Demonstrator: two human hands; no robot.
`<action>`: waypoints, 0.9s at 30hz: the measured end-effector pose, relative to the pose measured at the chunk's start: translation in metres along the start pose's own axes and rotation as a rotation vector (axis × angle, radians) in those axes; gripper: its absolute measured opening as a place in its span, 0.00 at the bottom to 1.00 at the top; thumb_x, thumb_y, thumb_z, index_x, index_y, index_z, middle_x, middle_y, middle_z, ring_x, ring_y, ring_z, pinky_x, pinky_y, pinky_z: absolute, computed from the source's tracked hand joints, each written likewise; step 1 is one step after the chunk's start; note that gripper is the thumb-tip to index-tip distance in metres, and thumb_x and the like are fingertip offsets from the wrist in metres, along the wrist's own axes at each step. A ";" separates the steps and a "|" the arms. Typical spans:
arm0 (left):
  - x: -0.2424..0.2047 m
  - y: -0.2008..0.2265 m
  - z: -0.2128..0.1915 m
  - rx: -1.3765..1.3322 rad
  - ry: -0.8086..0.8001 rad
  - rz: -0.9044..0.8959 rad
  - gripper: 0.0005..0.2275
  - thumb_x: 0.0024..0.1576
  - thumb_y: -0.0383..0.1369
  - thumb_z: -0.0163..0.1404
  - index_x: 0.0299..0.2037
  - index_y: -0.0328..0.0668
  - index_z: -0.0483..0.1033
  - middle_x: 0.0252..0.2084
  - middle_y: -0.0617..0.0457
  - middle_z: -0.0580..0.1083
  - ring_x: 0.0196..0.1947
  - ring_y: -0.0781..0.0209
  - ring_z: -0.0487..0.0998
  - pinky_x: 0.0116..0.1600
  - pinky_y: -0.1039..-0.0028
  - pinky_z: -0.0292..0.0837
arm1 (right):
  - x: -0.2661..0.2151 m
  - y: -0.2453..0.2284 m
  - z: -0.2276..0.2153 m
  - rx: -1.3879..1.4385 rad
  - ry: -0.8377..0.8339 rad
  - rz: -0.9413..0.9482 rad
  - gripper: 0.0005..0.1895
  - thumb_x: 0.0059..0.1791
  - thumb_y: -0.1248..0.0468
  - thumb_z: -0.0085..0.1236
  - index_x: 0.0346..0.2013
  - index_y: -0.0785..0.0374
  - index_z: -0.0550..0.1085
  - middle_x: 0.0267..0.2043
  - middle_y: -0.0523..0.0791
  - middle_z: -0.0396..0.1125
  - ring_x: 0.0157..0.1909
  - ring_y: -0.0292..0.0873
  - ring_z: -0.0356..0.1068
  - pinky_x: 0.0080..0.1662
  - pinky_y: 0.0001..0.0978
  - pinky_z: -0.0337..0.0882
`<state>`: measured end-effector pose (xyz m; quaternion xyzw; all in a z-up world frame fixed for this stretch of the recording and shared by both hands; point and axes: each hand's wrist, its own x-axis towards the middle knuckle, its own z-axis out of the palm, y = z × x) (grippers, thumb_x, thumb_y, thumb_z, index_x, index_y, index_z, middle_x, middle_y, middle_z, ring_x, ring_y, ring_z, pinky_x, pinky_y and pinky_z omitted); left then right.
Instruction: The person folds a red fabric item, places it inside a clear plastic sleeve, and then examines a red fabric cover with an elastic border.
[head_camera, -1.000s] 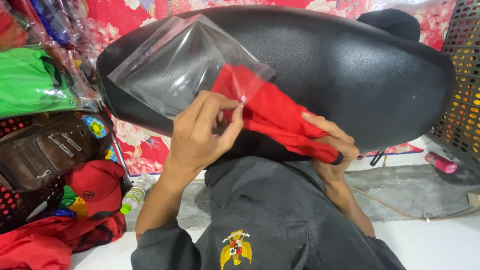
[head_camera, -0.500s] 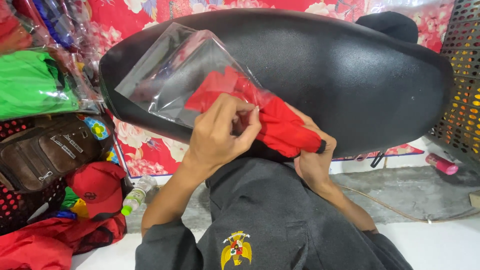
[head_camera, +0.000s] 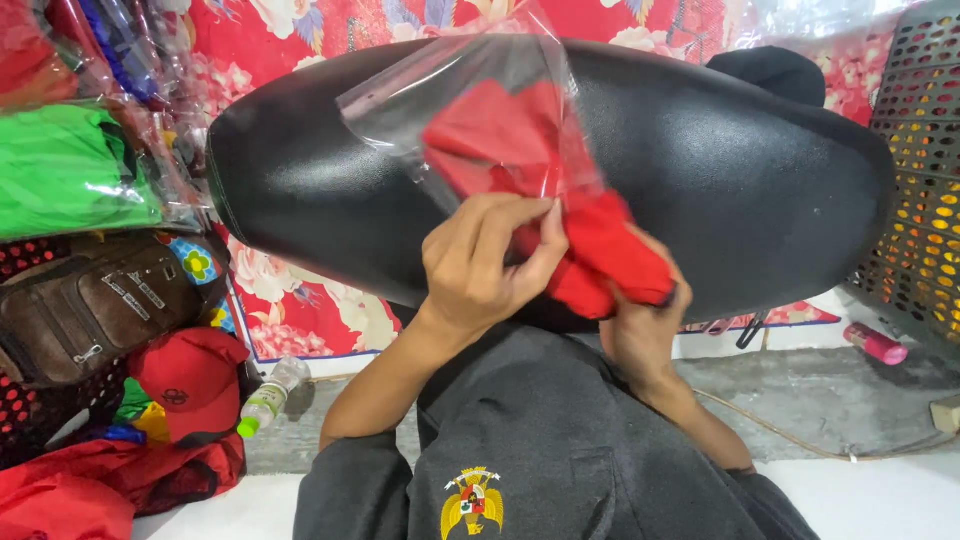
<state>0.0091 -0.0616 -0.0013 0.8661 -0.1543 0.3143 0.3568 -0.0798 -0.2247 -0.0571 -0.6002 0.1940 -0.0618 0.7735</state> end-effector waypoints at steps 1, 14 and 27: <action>0.001 -0.002 0.002 -0.019 0.003 0.002 0.02 0.55 0.28 0.58 0.35 0.43 0.78 0.26 0.58 0.71 0.21 0.64 0.73 0.31 0.78 0.76 | -0.001 0.014 -0.006 -0.074 -0.044 -0.003 0.19 0.47 0.84 0.54 0.52 0.73 0.75 0.44 0.57 0.73 0.52 0.46 0.70 0.49 0.46 0.77; -0.003 -0.005 0.016 0.008 -0.034 0.027 0.02 0.56 0.30 0.58 0.34 0.44 0.78 0.24 0.59 0.67 0.22 0.64 0.72 0.31 0.80 0.75 | 0.004 0.018 0.012 0.056 -0.062 0.007 0.15 0.47 0.83 0.57 0.49 0.77 0.74 0.40 0.60 0.73 0.49 0.58 0.77 0.47 0.59 0.79; 0.003 -0.017 0.021 -0.018 0.018 -0.032 0.03 0.54 0.28 0.60 0.35 0.46 0.79 0.24 0.61 0.68 0.23 0.66 0.74 0.32 0.80 0.76 | 0.007 -0.001 0.026 0.185 -0.005 0.140 0.20 0.51 0.80 0.55 0.56 0.65 0.73 0.52 0.54 0.72 0.59 0.56 0.73 0.57 0.59 0.76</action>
